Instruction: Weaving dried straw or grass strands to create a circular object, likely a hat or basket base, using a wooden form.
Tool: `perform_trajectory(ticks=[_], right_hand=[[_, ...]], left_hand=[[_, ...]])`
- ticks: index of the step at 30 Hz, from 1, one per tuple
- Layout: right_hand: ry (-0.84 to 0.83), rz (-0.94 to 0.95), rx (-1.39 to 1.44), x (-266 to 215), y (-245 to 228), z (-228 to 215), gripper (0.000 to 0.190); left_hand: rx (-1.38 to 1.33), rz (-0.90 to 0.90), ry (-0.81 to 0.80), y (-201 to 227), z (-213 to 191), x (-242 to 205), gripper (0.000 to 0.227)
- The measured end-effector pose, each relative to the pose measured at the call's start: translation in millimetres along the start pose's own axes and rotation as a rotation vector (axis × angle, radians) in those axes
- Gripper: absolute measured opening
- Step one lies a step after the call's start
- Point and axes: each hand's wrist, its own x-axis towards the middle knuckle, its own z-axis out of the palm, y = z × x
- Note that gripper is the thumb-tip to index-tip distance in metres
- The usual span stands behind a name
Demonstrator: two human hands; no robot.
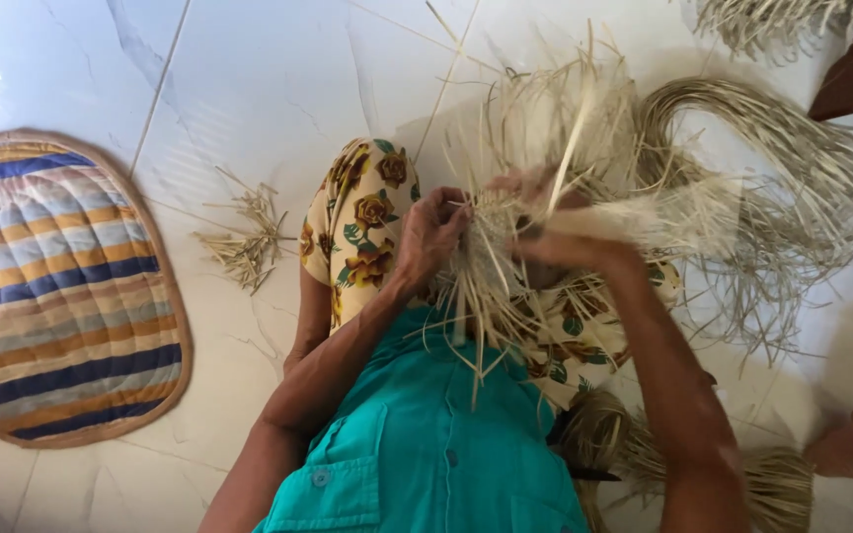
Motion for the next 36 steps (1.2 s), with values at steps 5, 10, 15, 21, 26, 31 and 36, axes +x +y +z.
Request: perform_trajectory(ticks=[5, 10, 15, 21, 26, 31, 36], right_hand=[[0.152, -0.604, -1.288, 21, 65, 27, 0.020], [0.056, -0.396, -0.913, 33, 80, 27, 0.010], [0.052, -0.449, -0.392, 25, 36, 31, 0.026], [0.145, -0.674, -0.731, 10, 53, 35, 0.010], [0.091, -0.347, -0.686, 21, 30, 29, 0.027], [0.168, -0.068, -0.637, 35, 30, 31, 0.028], [0.098, -0.234, -0.668, 12, 71, 29, 0.026]], left_hand=[[0.080, 0.093, -0.030, 1, -2, 0, 0.021], [-0.003, 0.103, 0.010, -28, 3, 7, 0.013], [0.040, 0.262, -0.004, -22, -2, 0, 0.012], [-0.082, 0.078, -0.144, -6, -11, 6, 0.026], [0.180, 0.342, 0.006, 14, -2, -13, 0.015], [0.188, 0.378, 0.044, -7, -2, -2, 0.010], [0.101, 0.234, -0.039, -7, -3, 5, 0.013]])
